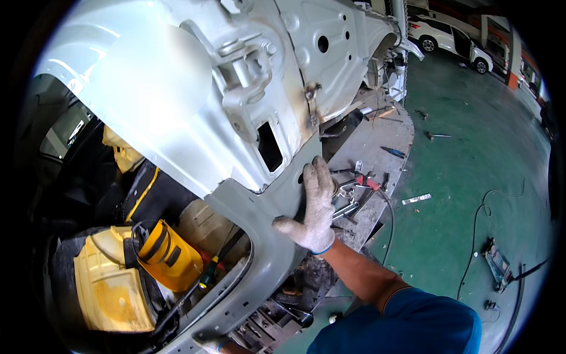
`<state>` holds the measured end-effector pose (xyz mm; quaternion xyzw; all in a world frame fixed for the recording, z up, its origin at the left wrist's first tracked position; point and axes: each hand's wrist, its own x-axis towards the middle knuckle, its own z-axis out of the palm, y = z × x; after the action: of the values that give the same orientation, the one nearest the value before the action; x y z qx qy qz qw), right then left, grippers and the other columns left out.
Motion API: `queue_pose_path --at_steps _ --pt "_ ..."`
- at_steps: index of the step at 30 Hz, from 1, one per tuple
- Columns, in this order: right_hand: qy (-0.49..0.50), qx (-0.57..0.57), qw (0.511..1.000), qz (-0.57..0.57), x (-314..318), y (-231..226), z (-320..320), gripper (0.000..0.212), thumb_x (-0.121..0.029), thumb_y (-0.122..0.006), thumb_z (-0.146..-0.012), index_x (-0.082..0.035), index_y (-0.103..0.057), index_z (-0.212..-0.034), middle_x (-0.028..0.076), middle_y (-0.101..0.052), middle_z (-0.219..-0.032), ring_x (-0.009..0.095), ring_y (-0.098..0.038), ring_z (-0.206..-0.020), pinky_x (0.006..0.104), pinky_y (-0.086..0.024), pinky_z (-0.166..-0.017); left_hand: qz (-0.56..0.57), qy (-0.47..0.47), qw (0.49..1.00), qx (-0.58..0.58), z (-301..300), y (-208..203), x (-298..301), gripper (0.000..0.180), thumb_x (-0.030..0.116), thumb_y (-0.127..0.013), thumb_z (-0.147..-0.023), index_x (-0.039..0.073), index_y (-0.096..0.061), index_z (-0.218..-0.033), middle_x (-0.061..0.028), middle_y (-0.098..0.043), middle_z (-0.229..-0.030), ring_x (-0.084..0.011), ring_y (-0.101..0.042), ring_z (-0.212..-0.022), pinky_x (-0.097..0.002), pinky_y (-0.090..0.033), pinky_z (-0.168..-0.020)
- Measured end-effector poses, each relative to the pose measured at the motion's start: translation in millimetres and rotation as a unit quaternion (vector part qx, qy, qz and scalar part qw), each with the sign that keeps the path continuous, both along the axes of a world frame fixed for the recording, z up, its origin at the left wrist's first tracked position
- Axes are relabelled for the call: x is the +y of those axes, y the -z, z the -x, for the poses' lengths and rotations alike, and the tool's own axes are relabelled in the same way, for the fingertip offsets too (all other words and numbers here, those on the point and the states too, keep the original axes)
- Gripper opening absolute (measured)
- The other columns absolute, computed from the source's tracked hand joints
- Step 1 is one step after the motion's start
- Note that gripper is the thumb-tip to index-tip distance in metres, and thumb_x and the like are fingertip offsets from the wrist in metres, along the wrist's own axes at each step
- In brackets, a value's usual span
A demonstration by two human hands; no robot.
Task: The person repeatedly positions and aligns a metal car bumper beam against the front frame of a vehicle, checking fitment and making small adjustments. The person also uses a metal ruler to measure gaps between the beam and the car body.
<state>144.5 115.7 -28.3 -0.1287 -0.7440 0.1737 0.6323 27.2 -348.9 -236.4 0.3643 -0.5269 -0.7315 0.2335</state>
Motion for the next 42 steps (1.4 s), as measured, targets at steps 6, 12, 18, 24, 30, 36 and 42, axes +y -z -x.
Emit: queue_pose_path --at_steps 6,12,18,24,30,36,42 --pt "-0.073 0.003 0.995 0.068 5 7 -12 0.122 -0.046 -0.097 -0.065 0.0 -0.035 -0.16 0.034 -0.033 -0.159 0.049 -0.041 -0.145 0.0499 -0.039 -0.12 -0.113 -0.06 0.987 0.098 20 41 -36 0.05 0.042 -0.065 -0.098 0.003 -0.069 -0.128 -0.0111 -0.067 -0.13 -0.0282 -0.062 -0.117 -0.0459 -0.047 -0.105" --pt "-0.107 -0.054 0.985 0.126 -4 9 -14 0.139 -0.032 -0.102 -0.057 0.0 -0.02 -0.165 0.039 -0.021 -0.164 0.052 -0.032 -0.15 0.0513 -0.037 -0.121 -0.187 -0.029 0.973 0.131 12 30 -34 0.071 0.054 -0.06 -0.098 0.005 -0.055 -0.149 -0.0137 -0.052 -0.155 -0.0323 -0.05 -0.139 -0.0513 -0.035 -0.119" --pt "-0.08 -0.036 0.989 0.118 -4 2 -18 0.138 -0.035 -0.101 -0.054 0.001 -0.025 -0.164 0.04 -0.028 -0.161 0.052 -0.036 -0.149 0.0508 -0.04 -0.12 -0.245 0.02 0.959 0.139 16 37 -24 0.071 0.06 -0.055 -0.098 0.011 -0.053 -0.15 -0.0098 -0.052 -0.154 -0.0278 -0.048 -0.14 -0.044 -0.033 -0.119" --pt "-0.106 -0.041 0.98 0.163 -13 -9 -18 0.134 -0.039 -0.098 -0.058 0.002 -0.026 -0.163 0.038 -0.028 -0.161 0.052 -0.035 -0.149 0.0513 -0.037 -0.121 -0.168 0.058 0.978 0.11 47 75 -88 0.077 0.067 -0.048 -0.099 0.014 -0.05 -0.155 -0.0092 -0.047 -0.162 -0.0266 -0.045 -0.146 -0.0435 -0.029 -0.121" --pt "-0.072 -0.01 0.989 0.128 -7 -1 -17 0.128 -0.041 -0.097 -0.058 0.002 -0.033 -0.16 0.04 -0.033 -0.157 0.056 -0.044 -0.142 0.052 -0.046 -0.115 -0.203 0.088 0.972 0.079 58 91 -85 0.073 0.068 -0.049 -0.097 0.018 -0.056 -0.149 -0.0042 -0.057 -0.15 -0.026 -0.051 -0.138 -0.0465 -0.036 -0.114" --pt "-0.068 0.031 0.99 0.12 -17 -3 2 0.13 -0.051 -0.096 -0.059 0.004 -0.034 -0.16 0.045 -0.032 -0.156 0.057 -0.043 -0.143 0.0537 -0.043 -0.116 -0.2 0.062 0.972 0.107 68 105 -129 0.076 0.069 -0.047 -0.095 0.017 -0.056 -0.15 -0.0096 -0.057 -0.151 -0.0288 -0.051 -0.138 -0.0483 -0.034 -0.115" --pt "-0.056 0.028 0.991 0.116 -13 9 8 0.134 -0.067 -0.09 -0.062 0.005 -0.033 -0.16 0.042 -0.028 -0.16 0.056 -0.036 -0.146 0.0542 -0.038 -0.119 -0.133 0.014 0.987 0.091 32 71 -83 0.061 0.055 -0.054 -0.099 0.008 -0.064 -0.135 -0.0136 -0.061 -0.144 -0.0342 -0.057 -0.13 -0.0507 -0.044 -0.109"
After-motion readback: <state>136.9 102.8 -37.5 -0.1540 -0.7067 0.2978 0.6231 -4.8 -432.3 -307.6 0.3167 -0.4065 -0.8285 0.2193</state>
